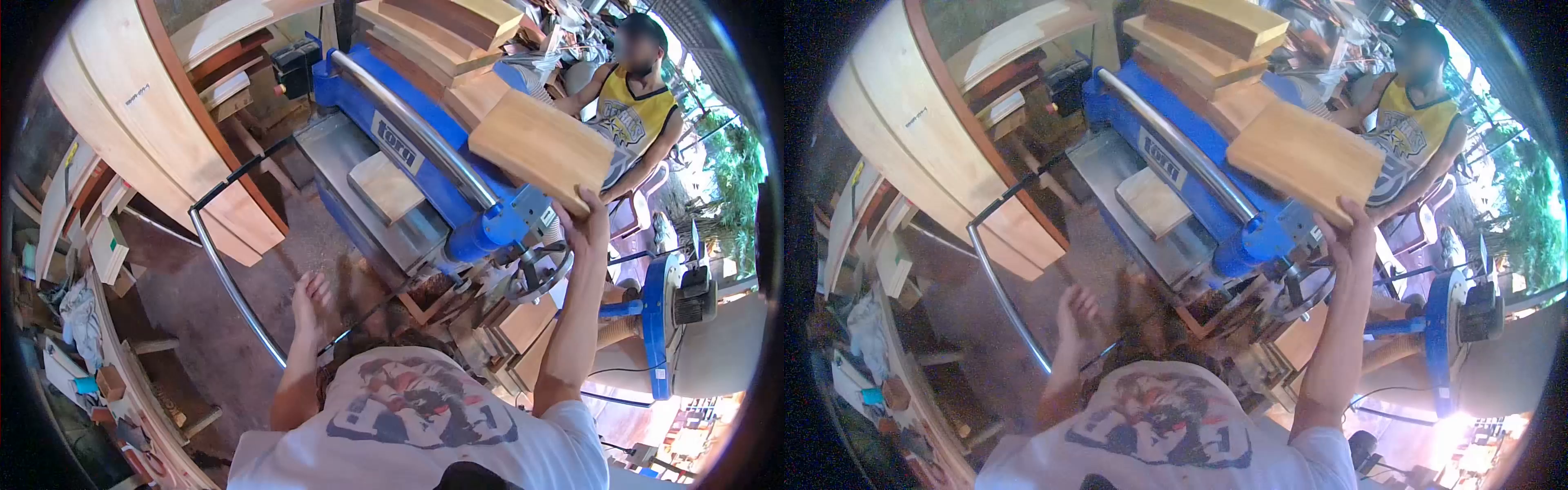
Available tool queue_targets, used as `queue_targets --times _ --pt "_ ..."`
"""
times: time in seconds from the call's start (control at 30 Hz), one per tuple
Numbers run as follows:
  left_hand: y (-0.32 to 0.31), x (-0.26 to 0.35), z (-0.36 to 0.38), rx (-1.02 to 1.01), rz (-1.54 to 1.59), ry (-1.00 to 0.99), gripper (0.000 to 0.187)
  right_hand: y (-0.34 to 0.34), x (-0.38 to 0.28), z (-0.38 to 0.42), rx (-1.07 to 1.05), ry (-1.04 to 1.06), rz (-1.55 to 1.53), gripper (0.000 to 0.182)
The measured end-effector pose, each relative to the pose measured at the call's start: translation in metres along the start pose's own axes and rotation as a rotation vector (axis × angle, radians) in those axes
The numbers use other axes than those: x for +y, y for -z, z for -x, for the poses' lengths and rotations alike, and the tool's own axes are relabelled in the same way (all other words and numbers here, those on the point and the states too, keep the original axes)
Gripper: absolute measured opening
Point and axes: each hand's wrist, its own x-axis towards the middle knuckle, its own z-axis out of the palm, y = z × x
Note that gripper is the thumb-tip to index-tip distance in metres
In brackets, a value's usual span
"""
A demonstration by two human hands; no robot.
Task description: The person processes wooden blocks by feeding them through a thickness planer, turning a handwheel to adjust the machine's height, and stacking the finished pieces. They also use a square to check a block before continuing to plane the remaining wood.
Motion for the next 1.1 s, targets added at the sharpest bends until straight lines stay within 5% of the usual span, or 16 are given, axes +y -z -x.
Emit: queue_targets --times 0.13,0.27,0.4,0.6,0.67,0.7,0.77,0.8,0.83,1.0,1.1 --pt "-0.072 0.055 0.047 -0.353 0.032 -0.066 0.072 0.007 -0.01 0.057 -0.161 0.054 -0.067 0.056" --pt "-0.144 0.102 0.071 -0.879 0.302 -0.093 0.066 0.004 0.03 0.079 -0.5 -0.105 -0.137 0.069" --pt "-0.155 0.114 0.091 -0.419 -0.132 -0.305 0.054 -0.033 0.074 0.097 -0.67 -0.137 0.053 0.071" --pt "-0.109 0.09 0.1 -0.091 -0.122 -0.483 0.044 -0.058 0.121 0.093 -0.714 -0.169 0.29 0.058" --pt "-0.064 0.087 0.104 -0.155 -0.702 -0.836 0.033 -0.07 0.126 0.086 -0.821 0.036 0.505 0.057" --pt "-0.077 0.107 0.123 -0.174 -0.898 -0.826 0.028 -0.072 0.132 0.082 -0.863 0.137 0.614 0.057" --pt "-0.104 0.146 0.161 -0.225 -1.287 -0.835 0.017 -0.092 0.152 0.068 -0.718 -0.347 0.126 0.044" --pt "-0.101 0.149 0.169 -0.438 -1.242 -1.355 0.018 -0.101 0.162 0.061 -0.575 -0.543 -0.11 0.039" --pt "-0.096 0.151 0.172 -0.648 -1.129 -1.879 0.019 -0.118 0.154 0.079 -0.551 -0.433 -0.21 0.04" --pt "-0.082 0.147 0.163 -0.414 -1.154 -1.904 0.025 -0.133 0.168 0.071 -0.569 -0.487 -0.332 0.041" --pt "-0.079 0.139 0.143 -0.415 -1.151 -1.755 0.028 -0.146 0.135 0.099 -0.507 -0.423 -0.284 0.045"
